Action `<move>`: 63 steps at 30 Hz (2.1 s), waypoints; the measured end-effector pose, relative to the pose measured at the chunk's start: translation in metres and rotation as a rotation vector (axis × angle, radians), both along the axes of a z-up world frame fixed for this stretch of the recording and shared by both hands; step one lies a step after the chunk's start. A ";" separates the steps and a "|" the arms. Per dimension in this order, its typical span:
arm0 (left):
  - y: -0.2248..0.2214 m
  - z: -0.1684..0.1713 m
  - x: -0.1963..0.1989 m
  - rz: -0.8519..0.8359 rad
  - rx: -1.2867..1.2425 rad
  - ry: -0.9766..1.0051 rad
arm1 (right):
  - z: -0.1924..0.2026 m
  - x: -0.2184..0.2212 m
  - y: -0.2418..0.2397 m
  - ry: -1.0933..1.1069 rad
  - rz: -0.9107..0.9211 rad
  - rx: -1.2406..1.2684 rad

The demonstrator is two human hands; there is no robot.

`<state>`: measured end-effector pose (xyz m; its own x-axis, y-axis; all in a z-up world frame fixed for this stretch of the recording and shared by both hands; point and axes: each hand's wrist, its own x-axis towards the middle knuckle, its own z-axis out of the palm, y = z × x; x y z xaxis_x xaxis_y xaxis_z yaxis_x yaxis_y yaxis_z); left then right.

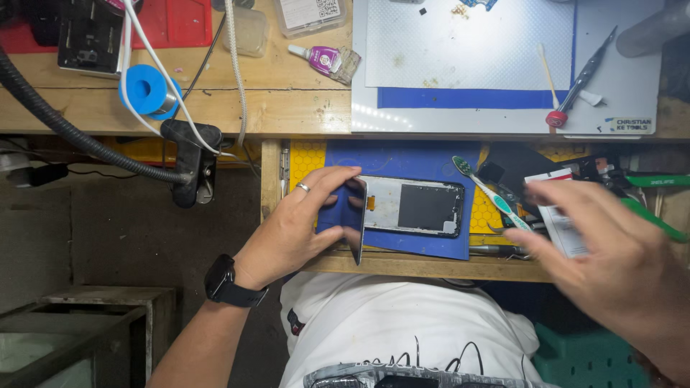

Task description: The person applies adhesive from a tube to the edges of a mobile phone and then wipes the screen and edges with a small cloth and a piece of plastic.

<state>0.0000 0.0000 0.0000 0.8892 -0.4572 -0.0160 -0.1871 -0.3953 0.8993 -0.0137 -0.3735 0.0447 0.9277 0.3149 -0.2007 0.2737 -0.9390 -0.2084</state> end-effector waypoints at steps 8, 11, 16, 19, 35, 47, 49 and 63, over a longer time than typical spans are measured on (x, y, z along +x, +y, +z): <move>-0.004 0.010 0.000 0.002 0.088 -0.088 | 0.047 0.028 0.088 0.051 0.419 0.639; -0.006 0.014 -0.002 0.003 0.105 -0.115 | 0.055 0.031 0.100 0.032 0.498 0.698; -0.011 0.018 0.000 0.001 0.135 -0.129 | 0.056 0.036 0.105 0.117 0.486 0.686; -0.013 0.020 0.000 -0.001 0.165 -0.137 | 0.054 0.038 0.101 0.183 0.457 0.657; -0.031 0.033 0.006 -0.036 0.397 -0.157 | 0.038 0.041 0.091 0.085 0.464 0.512; -0.044 0.035 0.009 -0.084 0.597 -0.183 | 0.026 0.036 0.104 -0.106 0.469 0.079; -0.044 0.033 0.008 -0.084 0.614 -0.191 | 0.024 0.037 0.107 -0.100 0.447 0.024; -0.042 0.027 0.002 -0.041 0.580 -0.260 | -0.006 0.039 0.115 -0.106 0.361 -0.015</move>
<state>0.0022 -0.0416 0.0270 0.8795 -0.4726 -0.0570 -0.3958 -0.7925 0.4640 0.0255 -0.2589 0.0391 0.7731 0.6233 -0.1171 0.6071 -0.7808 -0.1479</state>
